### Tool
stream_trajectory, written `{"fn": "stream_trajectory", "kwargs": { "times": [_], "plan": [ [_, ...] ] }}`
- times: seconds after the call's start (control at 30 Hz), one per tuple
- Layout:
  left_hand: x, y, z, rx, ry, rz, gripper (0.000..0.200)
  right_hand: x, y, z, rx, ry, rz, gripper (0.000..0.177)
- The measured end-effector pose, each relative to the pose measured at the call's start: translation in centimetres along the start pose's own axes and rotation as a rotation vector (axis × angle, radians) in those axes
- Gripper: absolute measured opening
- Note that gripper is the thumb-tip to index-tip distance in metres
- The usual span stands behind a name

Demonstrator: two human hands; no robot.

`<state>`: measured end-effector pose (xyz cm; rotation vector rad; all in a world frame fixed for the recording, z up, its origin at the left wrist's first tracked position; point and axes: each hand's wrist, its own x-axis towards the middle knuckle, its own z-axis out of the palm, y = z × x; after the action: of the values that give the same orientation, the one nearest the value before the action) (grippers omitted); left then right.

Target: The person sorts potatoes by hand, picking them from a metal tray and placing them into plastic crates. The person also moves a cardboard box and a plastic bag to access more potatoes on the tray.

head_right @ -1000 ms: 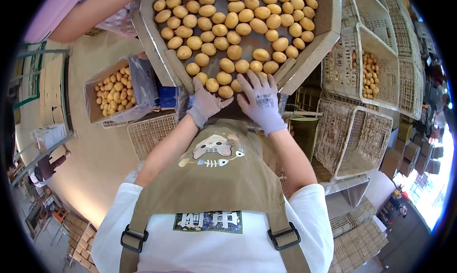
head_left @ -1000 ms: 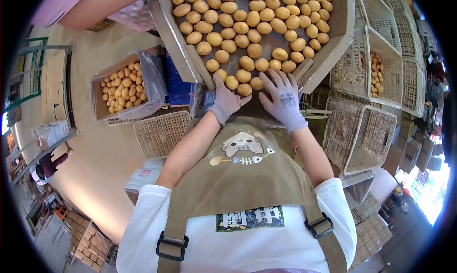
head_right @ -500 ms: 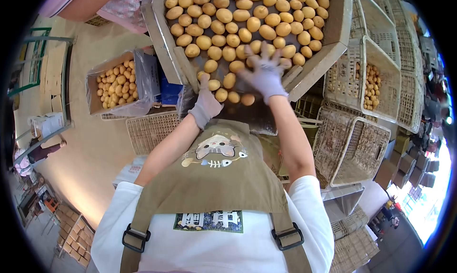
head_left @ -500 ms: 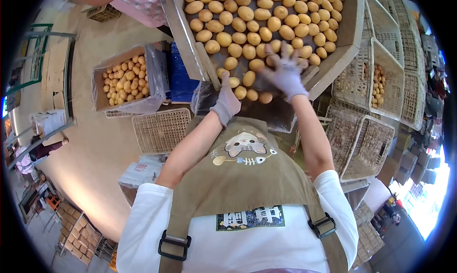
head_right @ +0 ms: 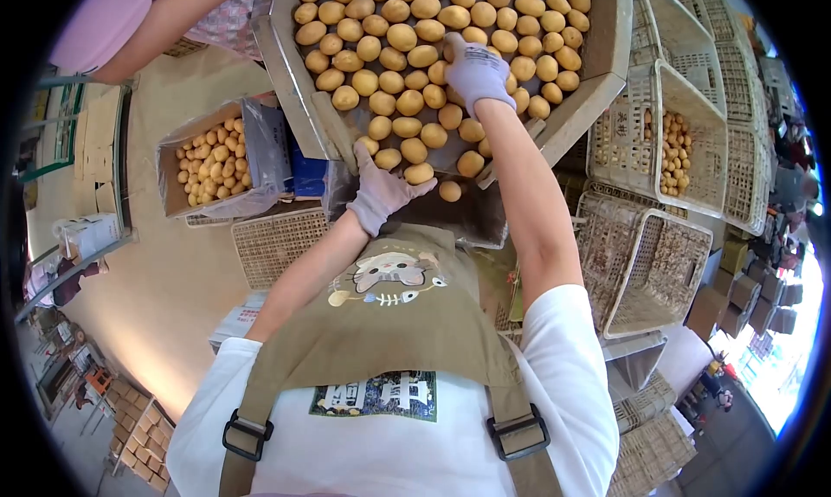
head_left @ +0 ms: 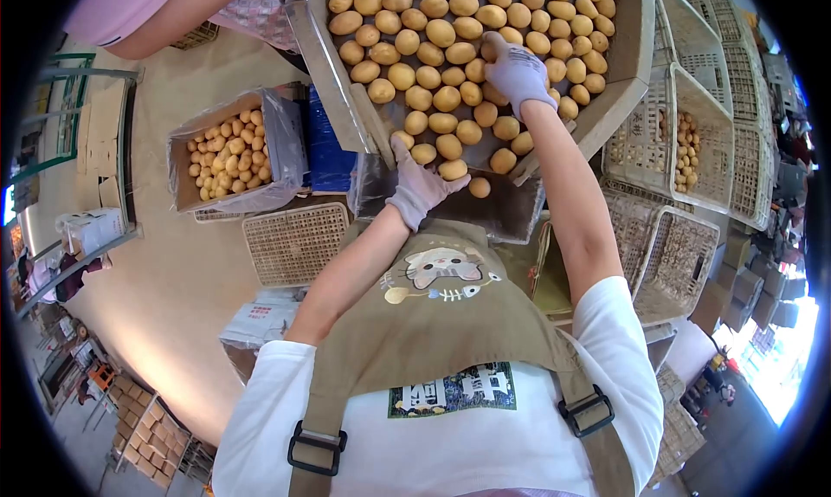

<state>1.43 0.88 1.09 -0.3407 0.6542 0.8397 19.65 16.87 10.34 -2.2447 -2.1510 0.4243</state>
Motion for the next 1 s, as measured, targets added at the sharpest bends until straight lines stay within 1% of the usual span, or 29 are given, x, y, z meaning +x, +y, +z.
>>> {"fn": "stream_trajectory", "kwargs": {
  "times": [0.03, 0.1, 0.13, 0.2, 0.23, 0.27, 0.33, 0.4, 0.43, 0.47, 0.5, 0.53, 0.57, 0.63, 0.67, 0.73, 0.77, 0.8, 0.83, 0.87, 0.9, 0.93, 0.97, 1.0],
  "plan": [
    [0.1, 0.0, -0.2, -0.002, 0.001, -0.004, 0.109, -0.1, 0.4, -0.2, 0.063, -0.022, 0.012, 0.049],
    [0.1, 0.2, -0.4, -0.023, 0.017, -0.016, 0.109, -4.5, 2.5, 0.8, 0.443, 0.332, -0.193, 0.047],
    [0.2, 0.3, -0.4, -0.046, 0.033, -0.023, 0.108, -7.9, 2.5, -0.4, 0.543, 0.389, -0.211, 0.048],
    [0.1, 0.3, -0.3, -0.079, 0.044, -0.024, 0.107, -15.2, 5.8, -0.2, 0.496, 0.616, -0.344, 0.052],
    [0.0, 0.3, -0.2, -0.082, 0.037, -0.023, 0.106, -19.8, 8.9, 2.1, 0.609, 0.609, -0.203, 0.051],
    [-0.2, 0.3, 0.1, -0.081, 0.032, -0.025, 0.105, -23.7, 10.8, 2.9, 0.639, 0.640, -0.156, 0.053],
    [-0.7, 0.2, 0.6, -0.089, 0.023, -0.021, 0.103, -30.4, 15.4, 5.4, 0.334, 0.373, 0.177, 0.054],
    [-0.5, 0.1, 0.7, -0.092, 0.027, -0.018, 0.103, -32.9, 16.4, 6.6, 0.176, 0.352, 0.296, 0.053],
    [-0.3, 0.2, 0.5, -0.077, 0.012, -0.015, 0.102, -32.3, 15.0, 5.5, 0.102, 0.336, 0.348, 0.052],
    [-0.5, 0.1, 0.1, -0.058, 0.007, -0.018, 0.102, -30.9, 13.7, 4.6, 0.109, 0.445, 0.228, 0.047],
    [-0.6, 0.1, -0.3, -0.036, 0.000, -0.024, 0.102, -28.3, 11.0, 2.5, 0.195, 0.491, 0.150, 0.045],
    [-0.4, 0.3, -0.2, -0.013, -0.019, -0.023, 0.101, -25.8, 8.7, 1.1, 0.229, 0.550, 0.009, 0.044],
    [-0.5, 0.3, 0.1, 0.021, 0.045, -0.039, 0.098, -23.6, 6.3, -0.5, 0.218, 0.553, -0.120, 0.042],
    [-1.1, 0.4, 0.5, 0.076, 0.178, -0.059, 0.091, -19.8, 3.9, -0.1, 0.297, 0.498, -0.344, 0.040],
    [-1.1, 0.4, 0.2, 0.196, 0.223, -0.044, 0.086, -18.2, 3.4, 0.8, 0.290, 0.394, -0.393, 0.047],
    [-0.6, 0.5, -1.6, 0.421, 0.318, -0.004, 0.076, -16.1, 2.1, 1.7, 0.063, 0.296, -0.246, 0.054],
    [-0.5, 0.7, -2.8, 0.464, 0.347, -0.020, 0.065, -14.9, 2.6, 2.9, 0.005, 0.185, -0.252, 0.057],
    [-0.2, 0.7, -4.2, 0.471, 0.246, 0.043, 0.064, -14.2, 3.1, 3.9, -0.056, 0.073, -0.257, 0.060],
    [0.2, 0.6, -5.0, 0.477, 0.140, 0.105, 0.063, -13.8, 2.7, 3.1, -0.059, -0.008, -0.239, 0.059],
    [0.7, 0.5, -5.7, 0.483, 0.033, 0.168, 0.062, -11.9, 2.7, 1.6, 0.177, -0.297, -0.069, 0.059],
    [-0.8, 0.7, -3.2, 0.394, 0.121, 0.101, 0.063, -11.1, 2.6, 2.0, 0.164, -0.044, -0.053, 0.059],
    [-1.4, 0.7, -1.7, 0.337, 0.193, 0.085, 0.065, -10.8, 2.4, 2.3, 0.151, 0.210, -0.035, 0.058],
    [-1.8, 0.7, -0.5, 0.281, 0.262, 0.067, 0.067, -10.9, 1.6, 2.4, 0.024, 0.191, -0.038, 0.059],
    [-1.9, 0.8, 0.0, 0.229, 0.330, 0.048, 0.070, -11.7, 1.6, 5.1, -0.045, 0.079, -0.115, 0.060]
  ]
}}
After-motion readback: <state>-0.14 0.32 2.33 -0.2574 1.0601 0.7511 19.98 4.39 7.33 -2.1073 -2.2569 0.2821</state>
